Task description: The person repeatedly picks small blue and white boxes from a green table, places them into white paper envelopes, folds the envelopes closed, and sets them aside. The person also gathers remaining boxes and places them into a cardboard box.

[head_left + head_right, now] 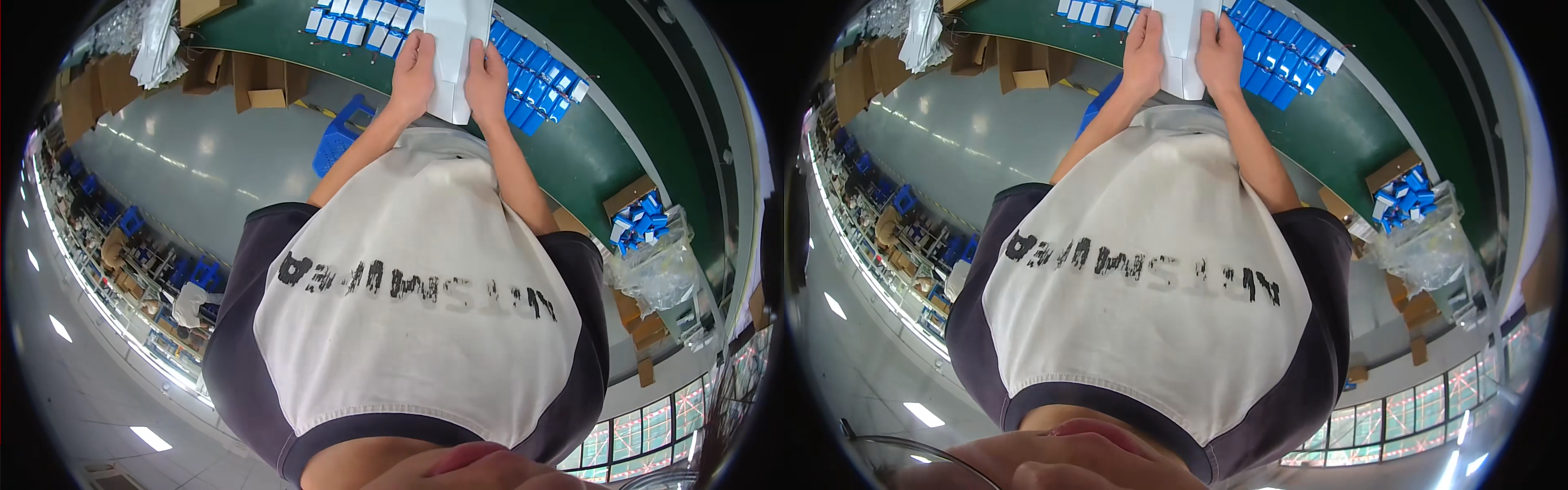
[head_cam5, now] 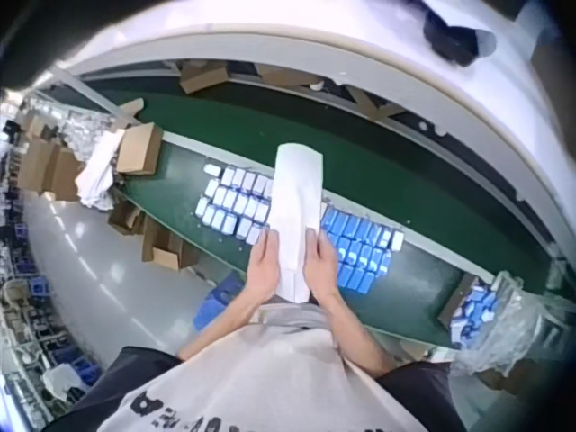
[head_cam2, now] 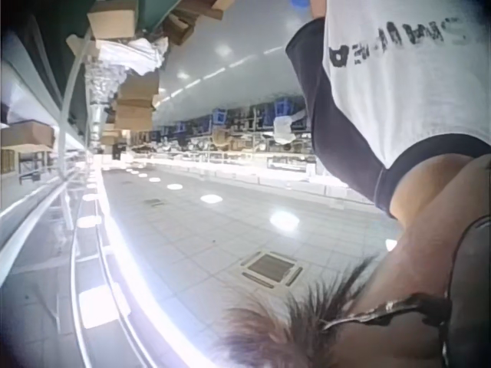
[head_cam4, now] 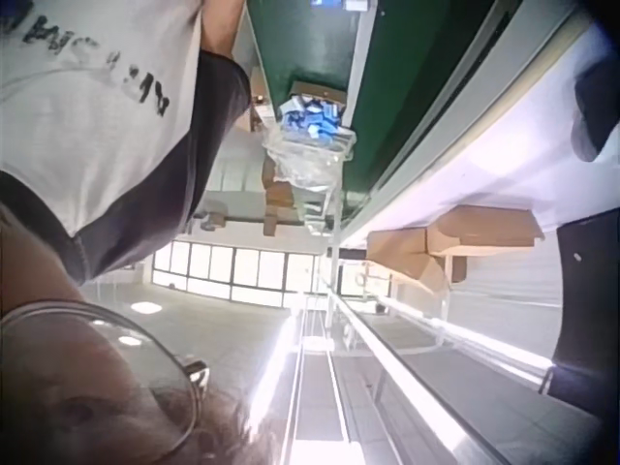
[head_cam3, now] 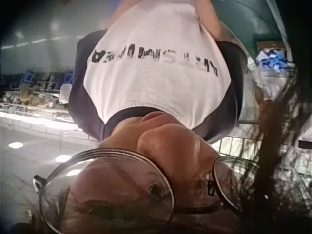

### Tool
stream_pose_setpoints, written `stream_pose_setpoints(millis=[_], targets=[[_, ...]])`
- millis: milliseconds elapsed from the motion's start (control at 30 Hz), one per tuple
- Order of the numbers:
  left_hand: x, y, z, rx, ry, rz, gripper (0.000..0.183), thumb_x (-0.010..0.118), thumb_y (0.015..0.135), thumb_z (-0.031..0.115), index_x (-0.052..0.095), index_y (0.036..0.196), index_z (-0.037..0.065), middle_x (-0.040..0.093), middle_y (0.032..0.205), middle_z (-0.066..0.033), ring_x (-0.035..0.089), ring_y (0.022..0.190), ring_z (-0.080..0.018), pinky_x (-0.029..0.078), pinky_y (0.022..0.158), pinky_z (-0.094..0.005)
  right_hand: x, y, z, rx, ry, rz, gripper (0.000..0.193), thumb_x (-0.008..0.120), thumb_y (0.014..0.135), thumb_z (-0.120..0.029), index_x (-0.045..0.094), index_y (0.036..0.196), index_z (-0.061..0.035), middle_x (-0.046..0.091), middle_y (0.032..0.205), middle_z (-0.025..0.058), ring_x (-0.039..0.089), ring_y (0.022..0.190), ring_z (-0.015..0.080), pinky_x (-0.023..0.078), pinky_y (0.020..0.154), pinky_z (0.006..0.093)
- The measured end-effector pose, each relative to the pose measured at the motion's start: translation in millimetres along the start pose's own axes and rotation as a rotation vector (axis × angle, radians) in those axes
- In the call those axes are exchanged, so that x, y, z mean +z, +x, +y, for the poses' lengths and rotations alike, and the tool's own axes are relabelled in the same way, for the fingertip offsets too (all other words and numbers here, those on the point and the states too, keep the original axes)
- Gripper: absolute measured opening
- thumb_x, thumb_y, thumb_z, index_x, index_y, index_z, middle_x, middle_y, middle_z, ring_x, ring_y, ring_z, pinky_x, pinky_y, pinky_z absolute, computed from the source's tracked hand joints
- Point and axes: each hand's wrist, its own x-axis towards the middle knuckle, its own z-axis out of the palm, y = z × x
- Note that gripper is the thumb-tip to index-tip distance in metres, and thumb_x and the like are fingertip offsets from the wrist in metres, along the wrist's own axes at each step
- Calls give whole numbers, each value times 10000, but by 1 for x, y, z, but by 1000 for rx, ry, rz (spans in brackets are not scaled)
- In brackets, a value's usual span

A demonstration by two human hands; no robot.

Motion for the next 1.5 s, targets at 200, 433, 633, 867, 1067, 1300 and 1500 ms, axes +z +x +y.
stream_pose_setpoints(millis=[200, 433, 633, 867, 1067, 1300, 1500], targets=[[-2, 1, -8, -129, -207, 146, 388, 457, 1076, 293, 550, 1285, -20, 629, 1172, -100, 561, 1062, -127, 431, 942, -283, -6, 1, 2, -104, -300, 20, 313, 564, 1024, -282, 658, 985, 13, 635, 716, 85, 512, 660, 96, 439, 612, 300], [-4, 11, 14, -42, 105, -83, 476, 432, 1078, 408, 652, 1073, -14, 691, 892, -35, 637, 772, -126, 513, 714, -288, -8, -12, -20, -186, -128, 80, 329, 566, 1019, -290, 603, 891, 11, 590, 650, 142, 524, 570, 195, 428, 557, 352], [-3, 14, 9, -266, -360, -173, 492, 446, 1060, 475, 670, 1074, 37, 697, 942, -45, 659, 816, -121, 529, 717, -281, 6, -14, -44, -144, -38, -22, 355, 530, 1050, -297, 659, 947, 18, 618, 708, 63, 500, 671, 82, 434, 612, 298], [10, 1, 20, 45, 21, 58, 446, 455, 1081, 365, 688, 959, 4, 674, 837, -34, 578, 720, -79, 478, 654, -275, -17, -10, -27, -171, -97, 55, 306, 573, 1027, -277, 658, 958, 9, 620, 716, 59, 521, 663, 100, 431, 607, 277], [15, -1, 37, 313, 374, 152, 396, 478, 1072, 287, 631, 879, -22, 585, 665, -21, 453, 655, -81, 378, 589, -286, -39, -24, -55, -601, -322, 296, 283, 699, 936, -213, 610, 1143, -41, 656, 979, 101, 598, 719, 179, 473, 598, 313], [32, -20, 68, -139, -241, -144, 432, 384, 1071, 419, 615, 1150, 63, 649, 983, -88, 639, 844, -170, 544, 698, -327, -37, -46, -51, -91, 185, -246, 509, 699, 937, -160, 456, 1376, -78, 612, 1079, 96, 645, 910, 186, 546, 755, 315], [11, -7, 10, -301, -153, -305, 489, 430, 1048, 428, 404, 1397, 87, 582, 1190, -115, 652, 1000, -208, 590, 763, -346, -42, -45, -42, 200, 526, -351, 471, 623, 992, -201, 430, 1418, -139, 599, 1143, 75, 593, 1075, 193, 549, 858, 359]])
